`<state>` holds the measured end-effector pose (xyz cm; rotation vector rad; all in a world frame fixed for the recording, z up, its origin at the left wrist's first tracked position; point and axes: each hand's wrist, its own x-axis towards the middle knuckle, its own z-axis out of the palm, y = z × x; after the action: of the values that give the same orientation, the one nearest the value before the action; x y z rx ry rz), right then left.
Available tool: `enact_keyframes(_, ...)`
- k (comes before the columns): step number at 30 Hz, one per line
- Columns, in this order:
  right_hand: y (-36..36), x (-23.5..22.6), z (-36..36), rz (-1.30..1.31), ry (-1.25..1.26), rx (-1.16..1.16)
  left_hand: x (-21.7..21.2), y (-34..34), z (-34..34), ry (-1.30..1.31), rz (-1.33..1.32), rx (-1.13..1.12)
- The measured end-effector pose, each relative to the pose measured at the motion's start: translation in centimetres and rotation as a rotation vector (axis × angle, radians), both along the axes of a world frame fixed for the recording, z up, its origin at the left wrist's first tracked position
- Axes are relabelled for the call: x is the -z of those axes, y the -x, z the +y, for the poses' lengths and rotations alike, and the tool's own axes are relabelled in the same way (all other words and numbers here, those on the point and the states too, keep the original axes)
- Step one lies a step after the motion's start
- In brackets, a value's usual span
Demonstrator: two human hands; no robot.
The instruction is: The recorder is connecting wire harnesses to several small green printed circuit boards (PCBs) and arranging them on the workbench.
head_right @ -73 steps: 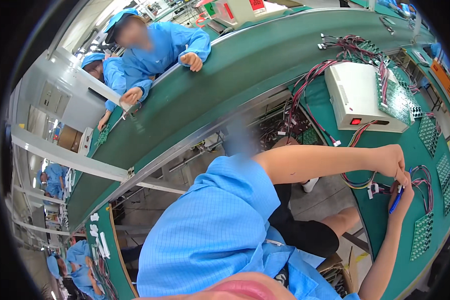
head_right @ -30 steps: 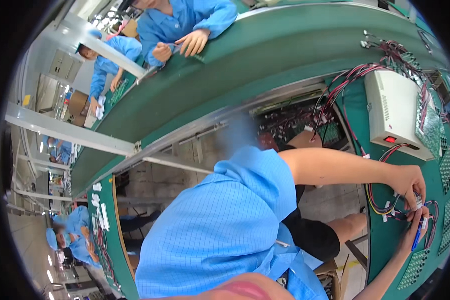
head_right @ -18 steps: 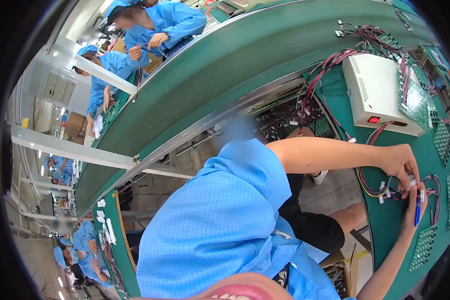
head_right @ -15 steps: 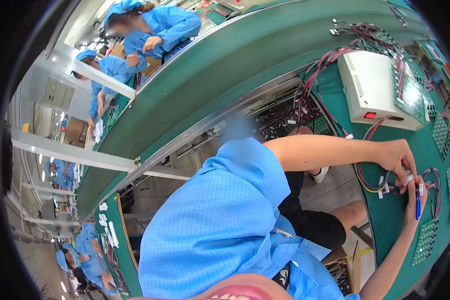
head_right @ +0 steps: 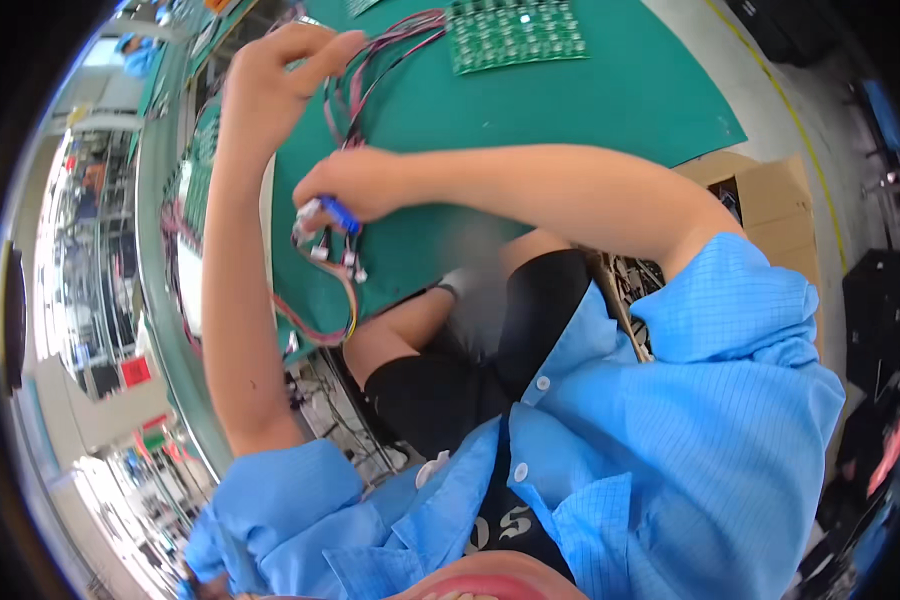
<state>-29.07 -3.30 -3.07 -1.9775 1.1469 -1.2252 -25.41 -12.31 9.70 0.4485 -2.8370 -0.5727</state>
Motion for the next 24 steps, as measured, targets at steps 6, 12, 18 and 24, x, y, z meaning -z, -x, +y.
enact_keyframes(6,-1.1,3.0,-0.9,0.001,0.112,0.064,4.2,11.4,3.2,0.274,-0.174,0.555)
enact_keyframes(12,-1.7,3.3,-1.4,-0.059,0.156,0.094,8.6,13.2,0.4,0.148,-0.109,0.531)
enact_keyframes(18,-1.8,3.8,-1.5,-0.139,0.265,0.109,8.6,12.0,1.0,0.166,-0.092,0.422)
enact_keyframes(24,-0.8,3.4,-1.2,-0.093,0.278,0.072,8.7,12.5,1.1,0.231,-0.073,0.433)
